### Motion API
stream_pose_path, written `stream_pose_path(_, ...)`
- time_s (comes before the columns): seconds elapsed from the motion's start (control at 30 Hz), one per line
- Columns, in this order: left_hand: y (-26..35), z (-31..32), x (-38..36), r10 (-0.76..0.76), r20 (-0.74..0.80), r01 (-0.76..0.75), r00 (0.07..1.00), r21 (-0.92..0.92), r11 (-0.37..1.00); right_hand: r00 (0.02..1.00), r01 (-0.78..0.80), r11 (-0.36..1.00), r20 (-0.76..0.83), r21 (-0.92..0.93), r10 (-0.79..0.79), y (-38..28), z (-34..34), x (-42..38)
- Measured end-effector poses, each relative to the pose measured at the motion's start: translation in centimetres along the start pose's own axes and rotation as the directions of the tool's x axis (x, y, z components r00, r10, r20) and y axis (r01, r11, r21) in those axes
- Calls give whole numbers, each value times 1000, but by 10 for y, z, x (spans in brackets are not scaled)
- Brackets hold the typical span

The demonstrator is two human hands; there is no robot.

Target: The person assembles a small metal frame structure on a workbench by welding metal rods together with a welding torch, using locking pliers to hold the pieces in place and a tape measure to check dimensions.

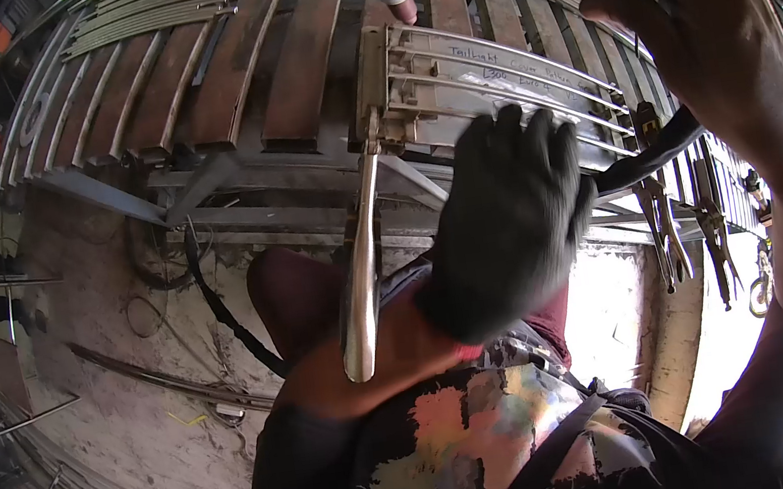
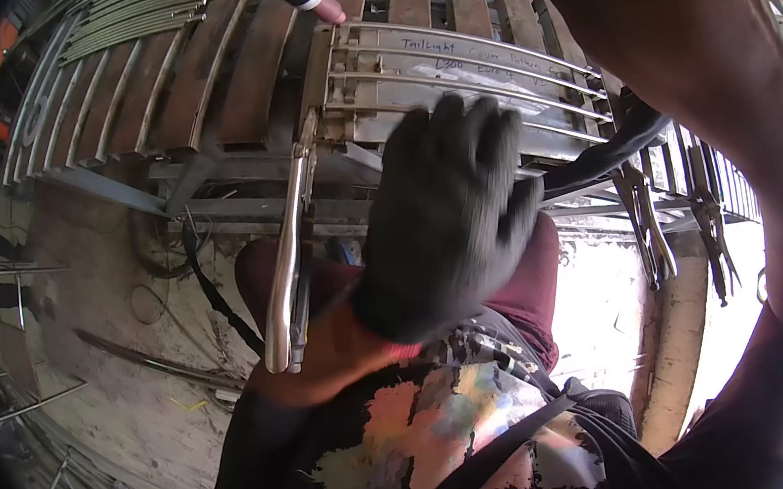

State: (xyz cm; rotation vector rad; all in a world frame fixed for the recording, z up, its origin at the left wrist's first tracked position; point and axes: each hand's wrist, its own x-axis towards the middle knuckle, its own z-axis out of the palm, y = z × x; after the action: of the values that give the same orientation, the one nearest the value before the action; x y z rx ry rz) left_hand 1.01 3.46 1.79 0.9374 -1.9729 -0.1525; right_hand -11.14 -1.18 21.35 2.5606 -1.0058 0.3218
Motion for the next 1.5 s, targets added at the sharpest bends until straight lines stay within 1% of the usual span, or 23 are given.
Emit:
stream_pose_path(0.03,18,-24,-15,31,15,-29,999,-118,993,1000,24,1000,-9,-7,-24,0,-1,3)
stream_pose_path(0.1,39,-81,-62,105,52,-88,993,-256,963,997,67,997,-30,-32,-68,-1,-2,7)
stream_pose_path(0.13,46,-100,-84,54,17,-45,998,-334,941,996,78,996,-42,-50,-80,-4,-1,8)
stream_pose_path(0.2,37,-138,-106,-59,-79,25,995,-377,926,992,114,990,-54,-84,-118,-4,1,13)
stream_pose_path(0.27,8,-170,-97,-187,-254,91,949,-349,933,988,141,984,-53,-111,-147,2,2,14)
stream_pose_path(0.33,-38,-197,-59,-300,-382,172,874,-334,927,987,146,982,-51,-124,-153,8,4,19)
stream_pose_path(0.37,-60,-197,-41,-345,-401,209,848,-347,915,990,129,985,-48,-117,-135,11,5,21)
stream_pose_path(0.47,-115,-148,3,-426,-233,287,874,-460,840,1000,0,997,24,-74,2,7,4,26)
stream_pose_path(0.53,-136,-108,19,-384,-173,235,907,-548,803,996,1,995,91,-103,9,-7,-8,28)
stream_pose_path(0.6,-138,-94,30,-233,-86,121,969,-657,744,989,50,995,140,-91,-37,-5,-9,32)
stream_pose_path(0.63,-136,-92,32,-249,-74,143,966,-649,748,984,84,994,161,-76,-71,-2,-8,34)
stream_pose_path(0.67,-134,-89,35,-266,-63,165,962,-640,751,977,66,996,209,-55,-53,-2,-11,39)
stream_pose_path(0.7,-132,-86,38,-281,-51,187,958,-631,753,966,47,998,256,-37,-36,-3,-15,43)
stream_pose_path(0.73,-134,-85,39,-361,-79,257,929,-563,785,944,-25,1000,330,-15,28,-11,-24,58)
stream_pose_path(0.77,-138,-85,40,-435,-116,329,893,-491,807,968,27,999,252,-31,-18,-8,-17,54)
stream_pose_path(0.83,-147,-87,41,-455,-124,347,882,-481,805,990,119,989,90,-85,-112,-2,-3,45)
stream_pose_path(0.9,-156,-89,37,-379,-79,261,922,-598,758,987,162,984,4,-78,-162,4,10,37)
stream_pose_path(0.97,-160,-84,33,-345,-75,200,936,-693,693,984,177,983,-12,-39,-177,8,22,30)
stream_pose_path(1.13,-160,-79,30,-183,-56,89,981,-716,692,984,178,983,-14,33,-178,15,39,17)
stream_pose_path(1.27,-162,-77,33,-70,-23,27,997,-773,634,986,169,983,-9,71,-169,18,49,11)
stream_pose_path(1.33,-165,-74,31,-108,-32,50,994,-735,676,986,165,982,-7,87,-165,18,53,7)
stream_pose_path(1.43,-173,-71,23,-266,-73,167,961,-614,772,987,159,981,-6,108,-159,24,59,5)
stream_pose_path(1.5,-173,-68,24,-254,-66,167,965,-589,791,988,156,980,-10,120,-156,24,60,4)
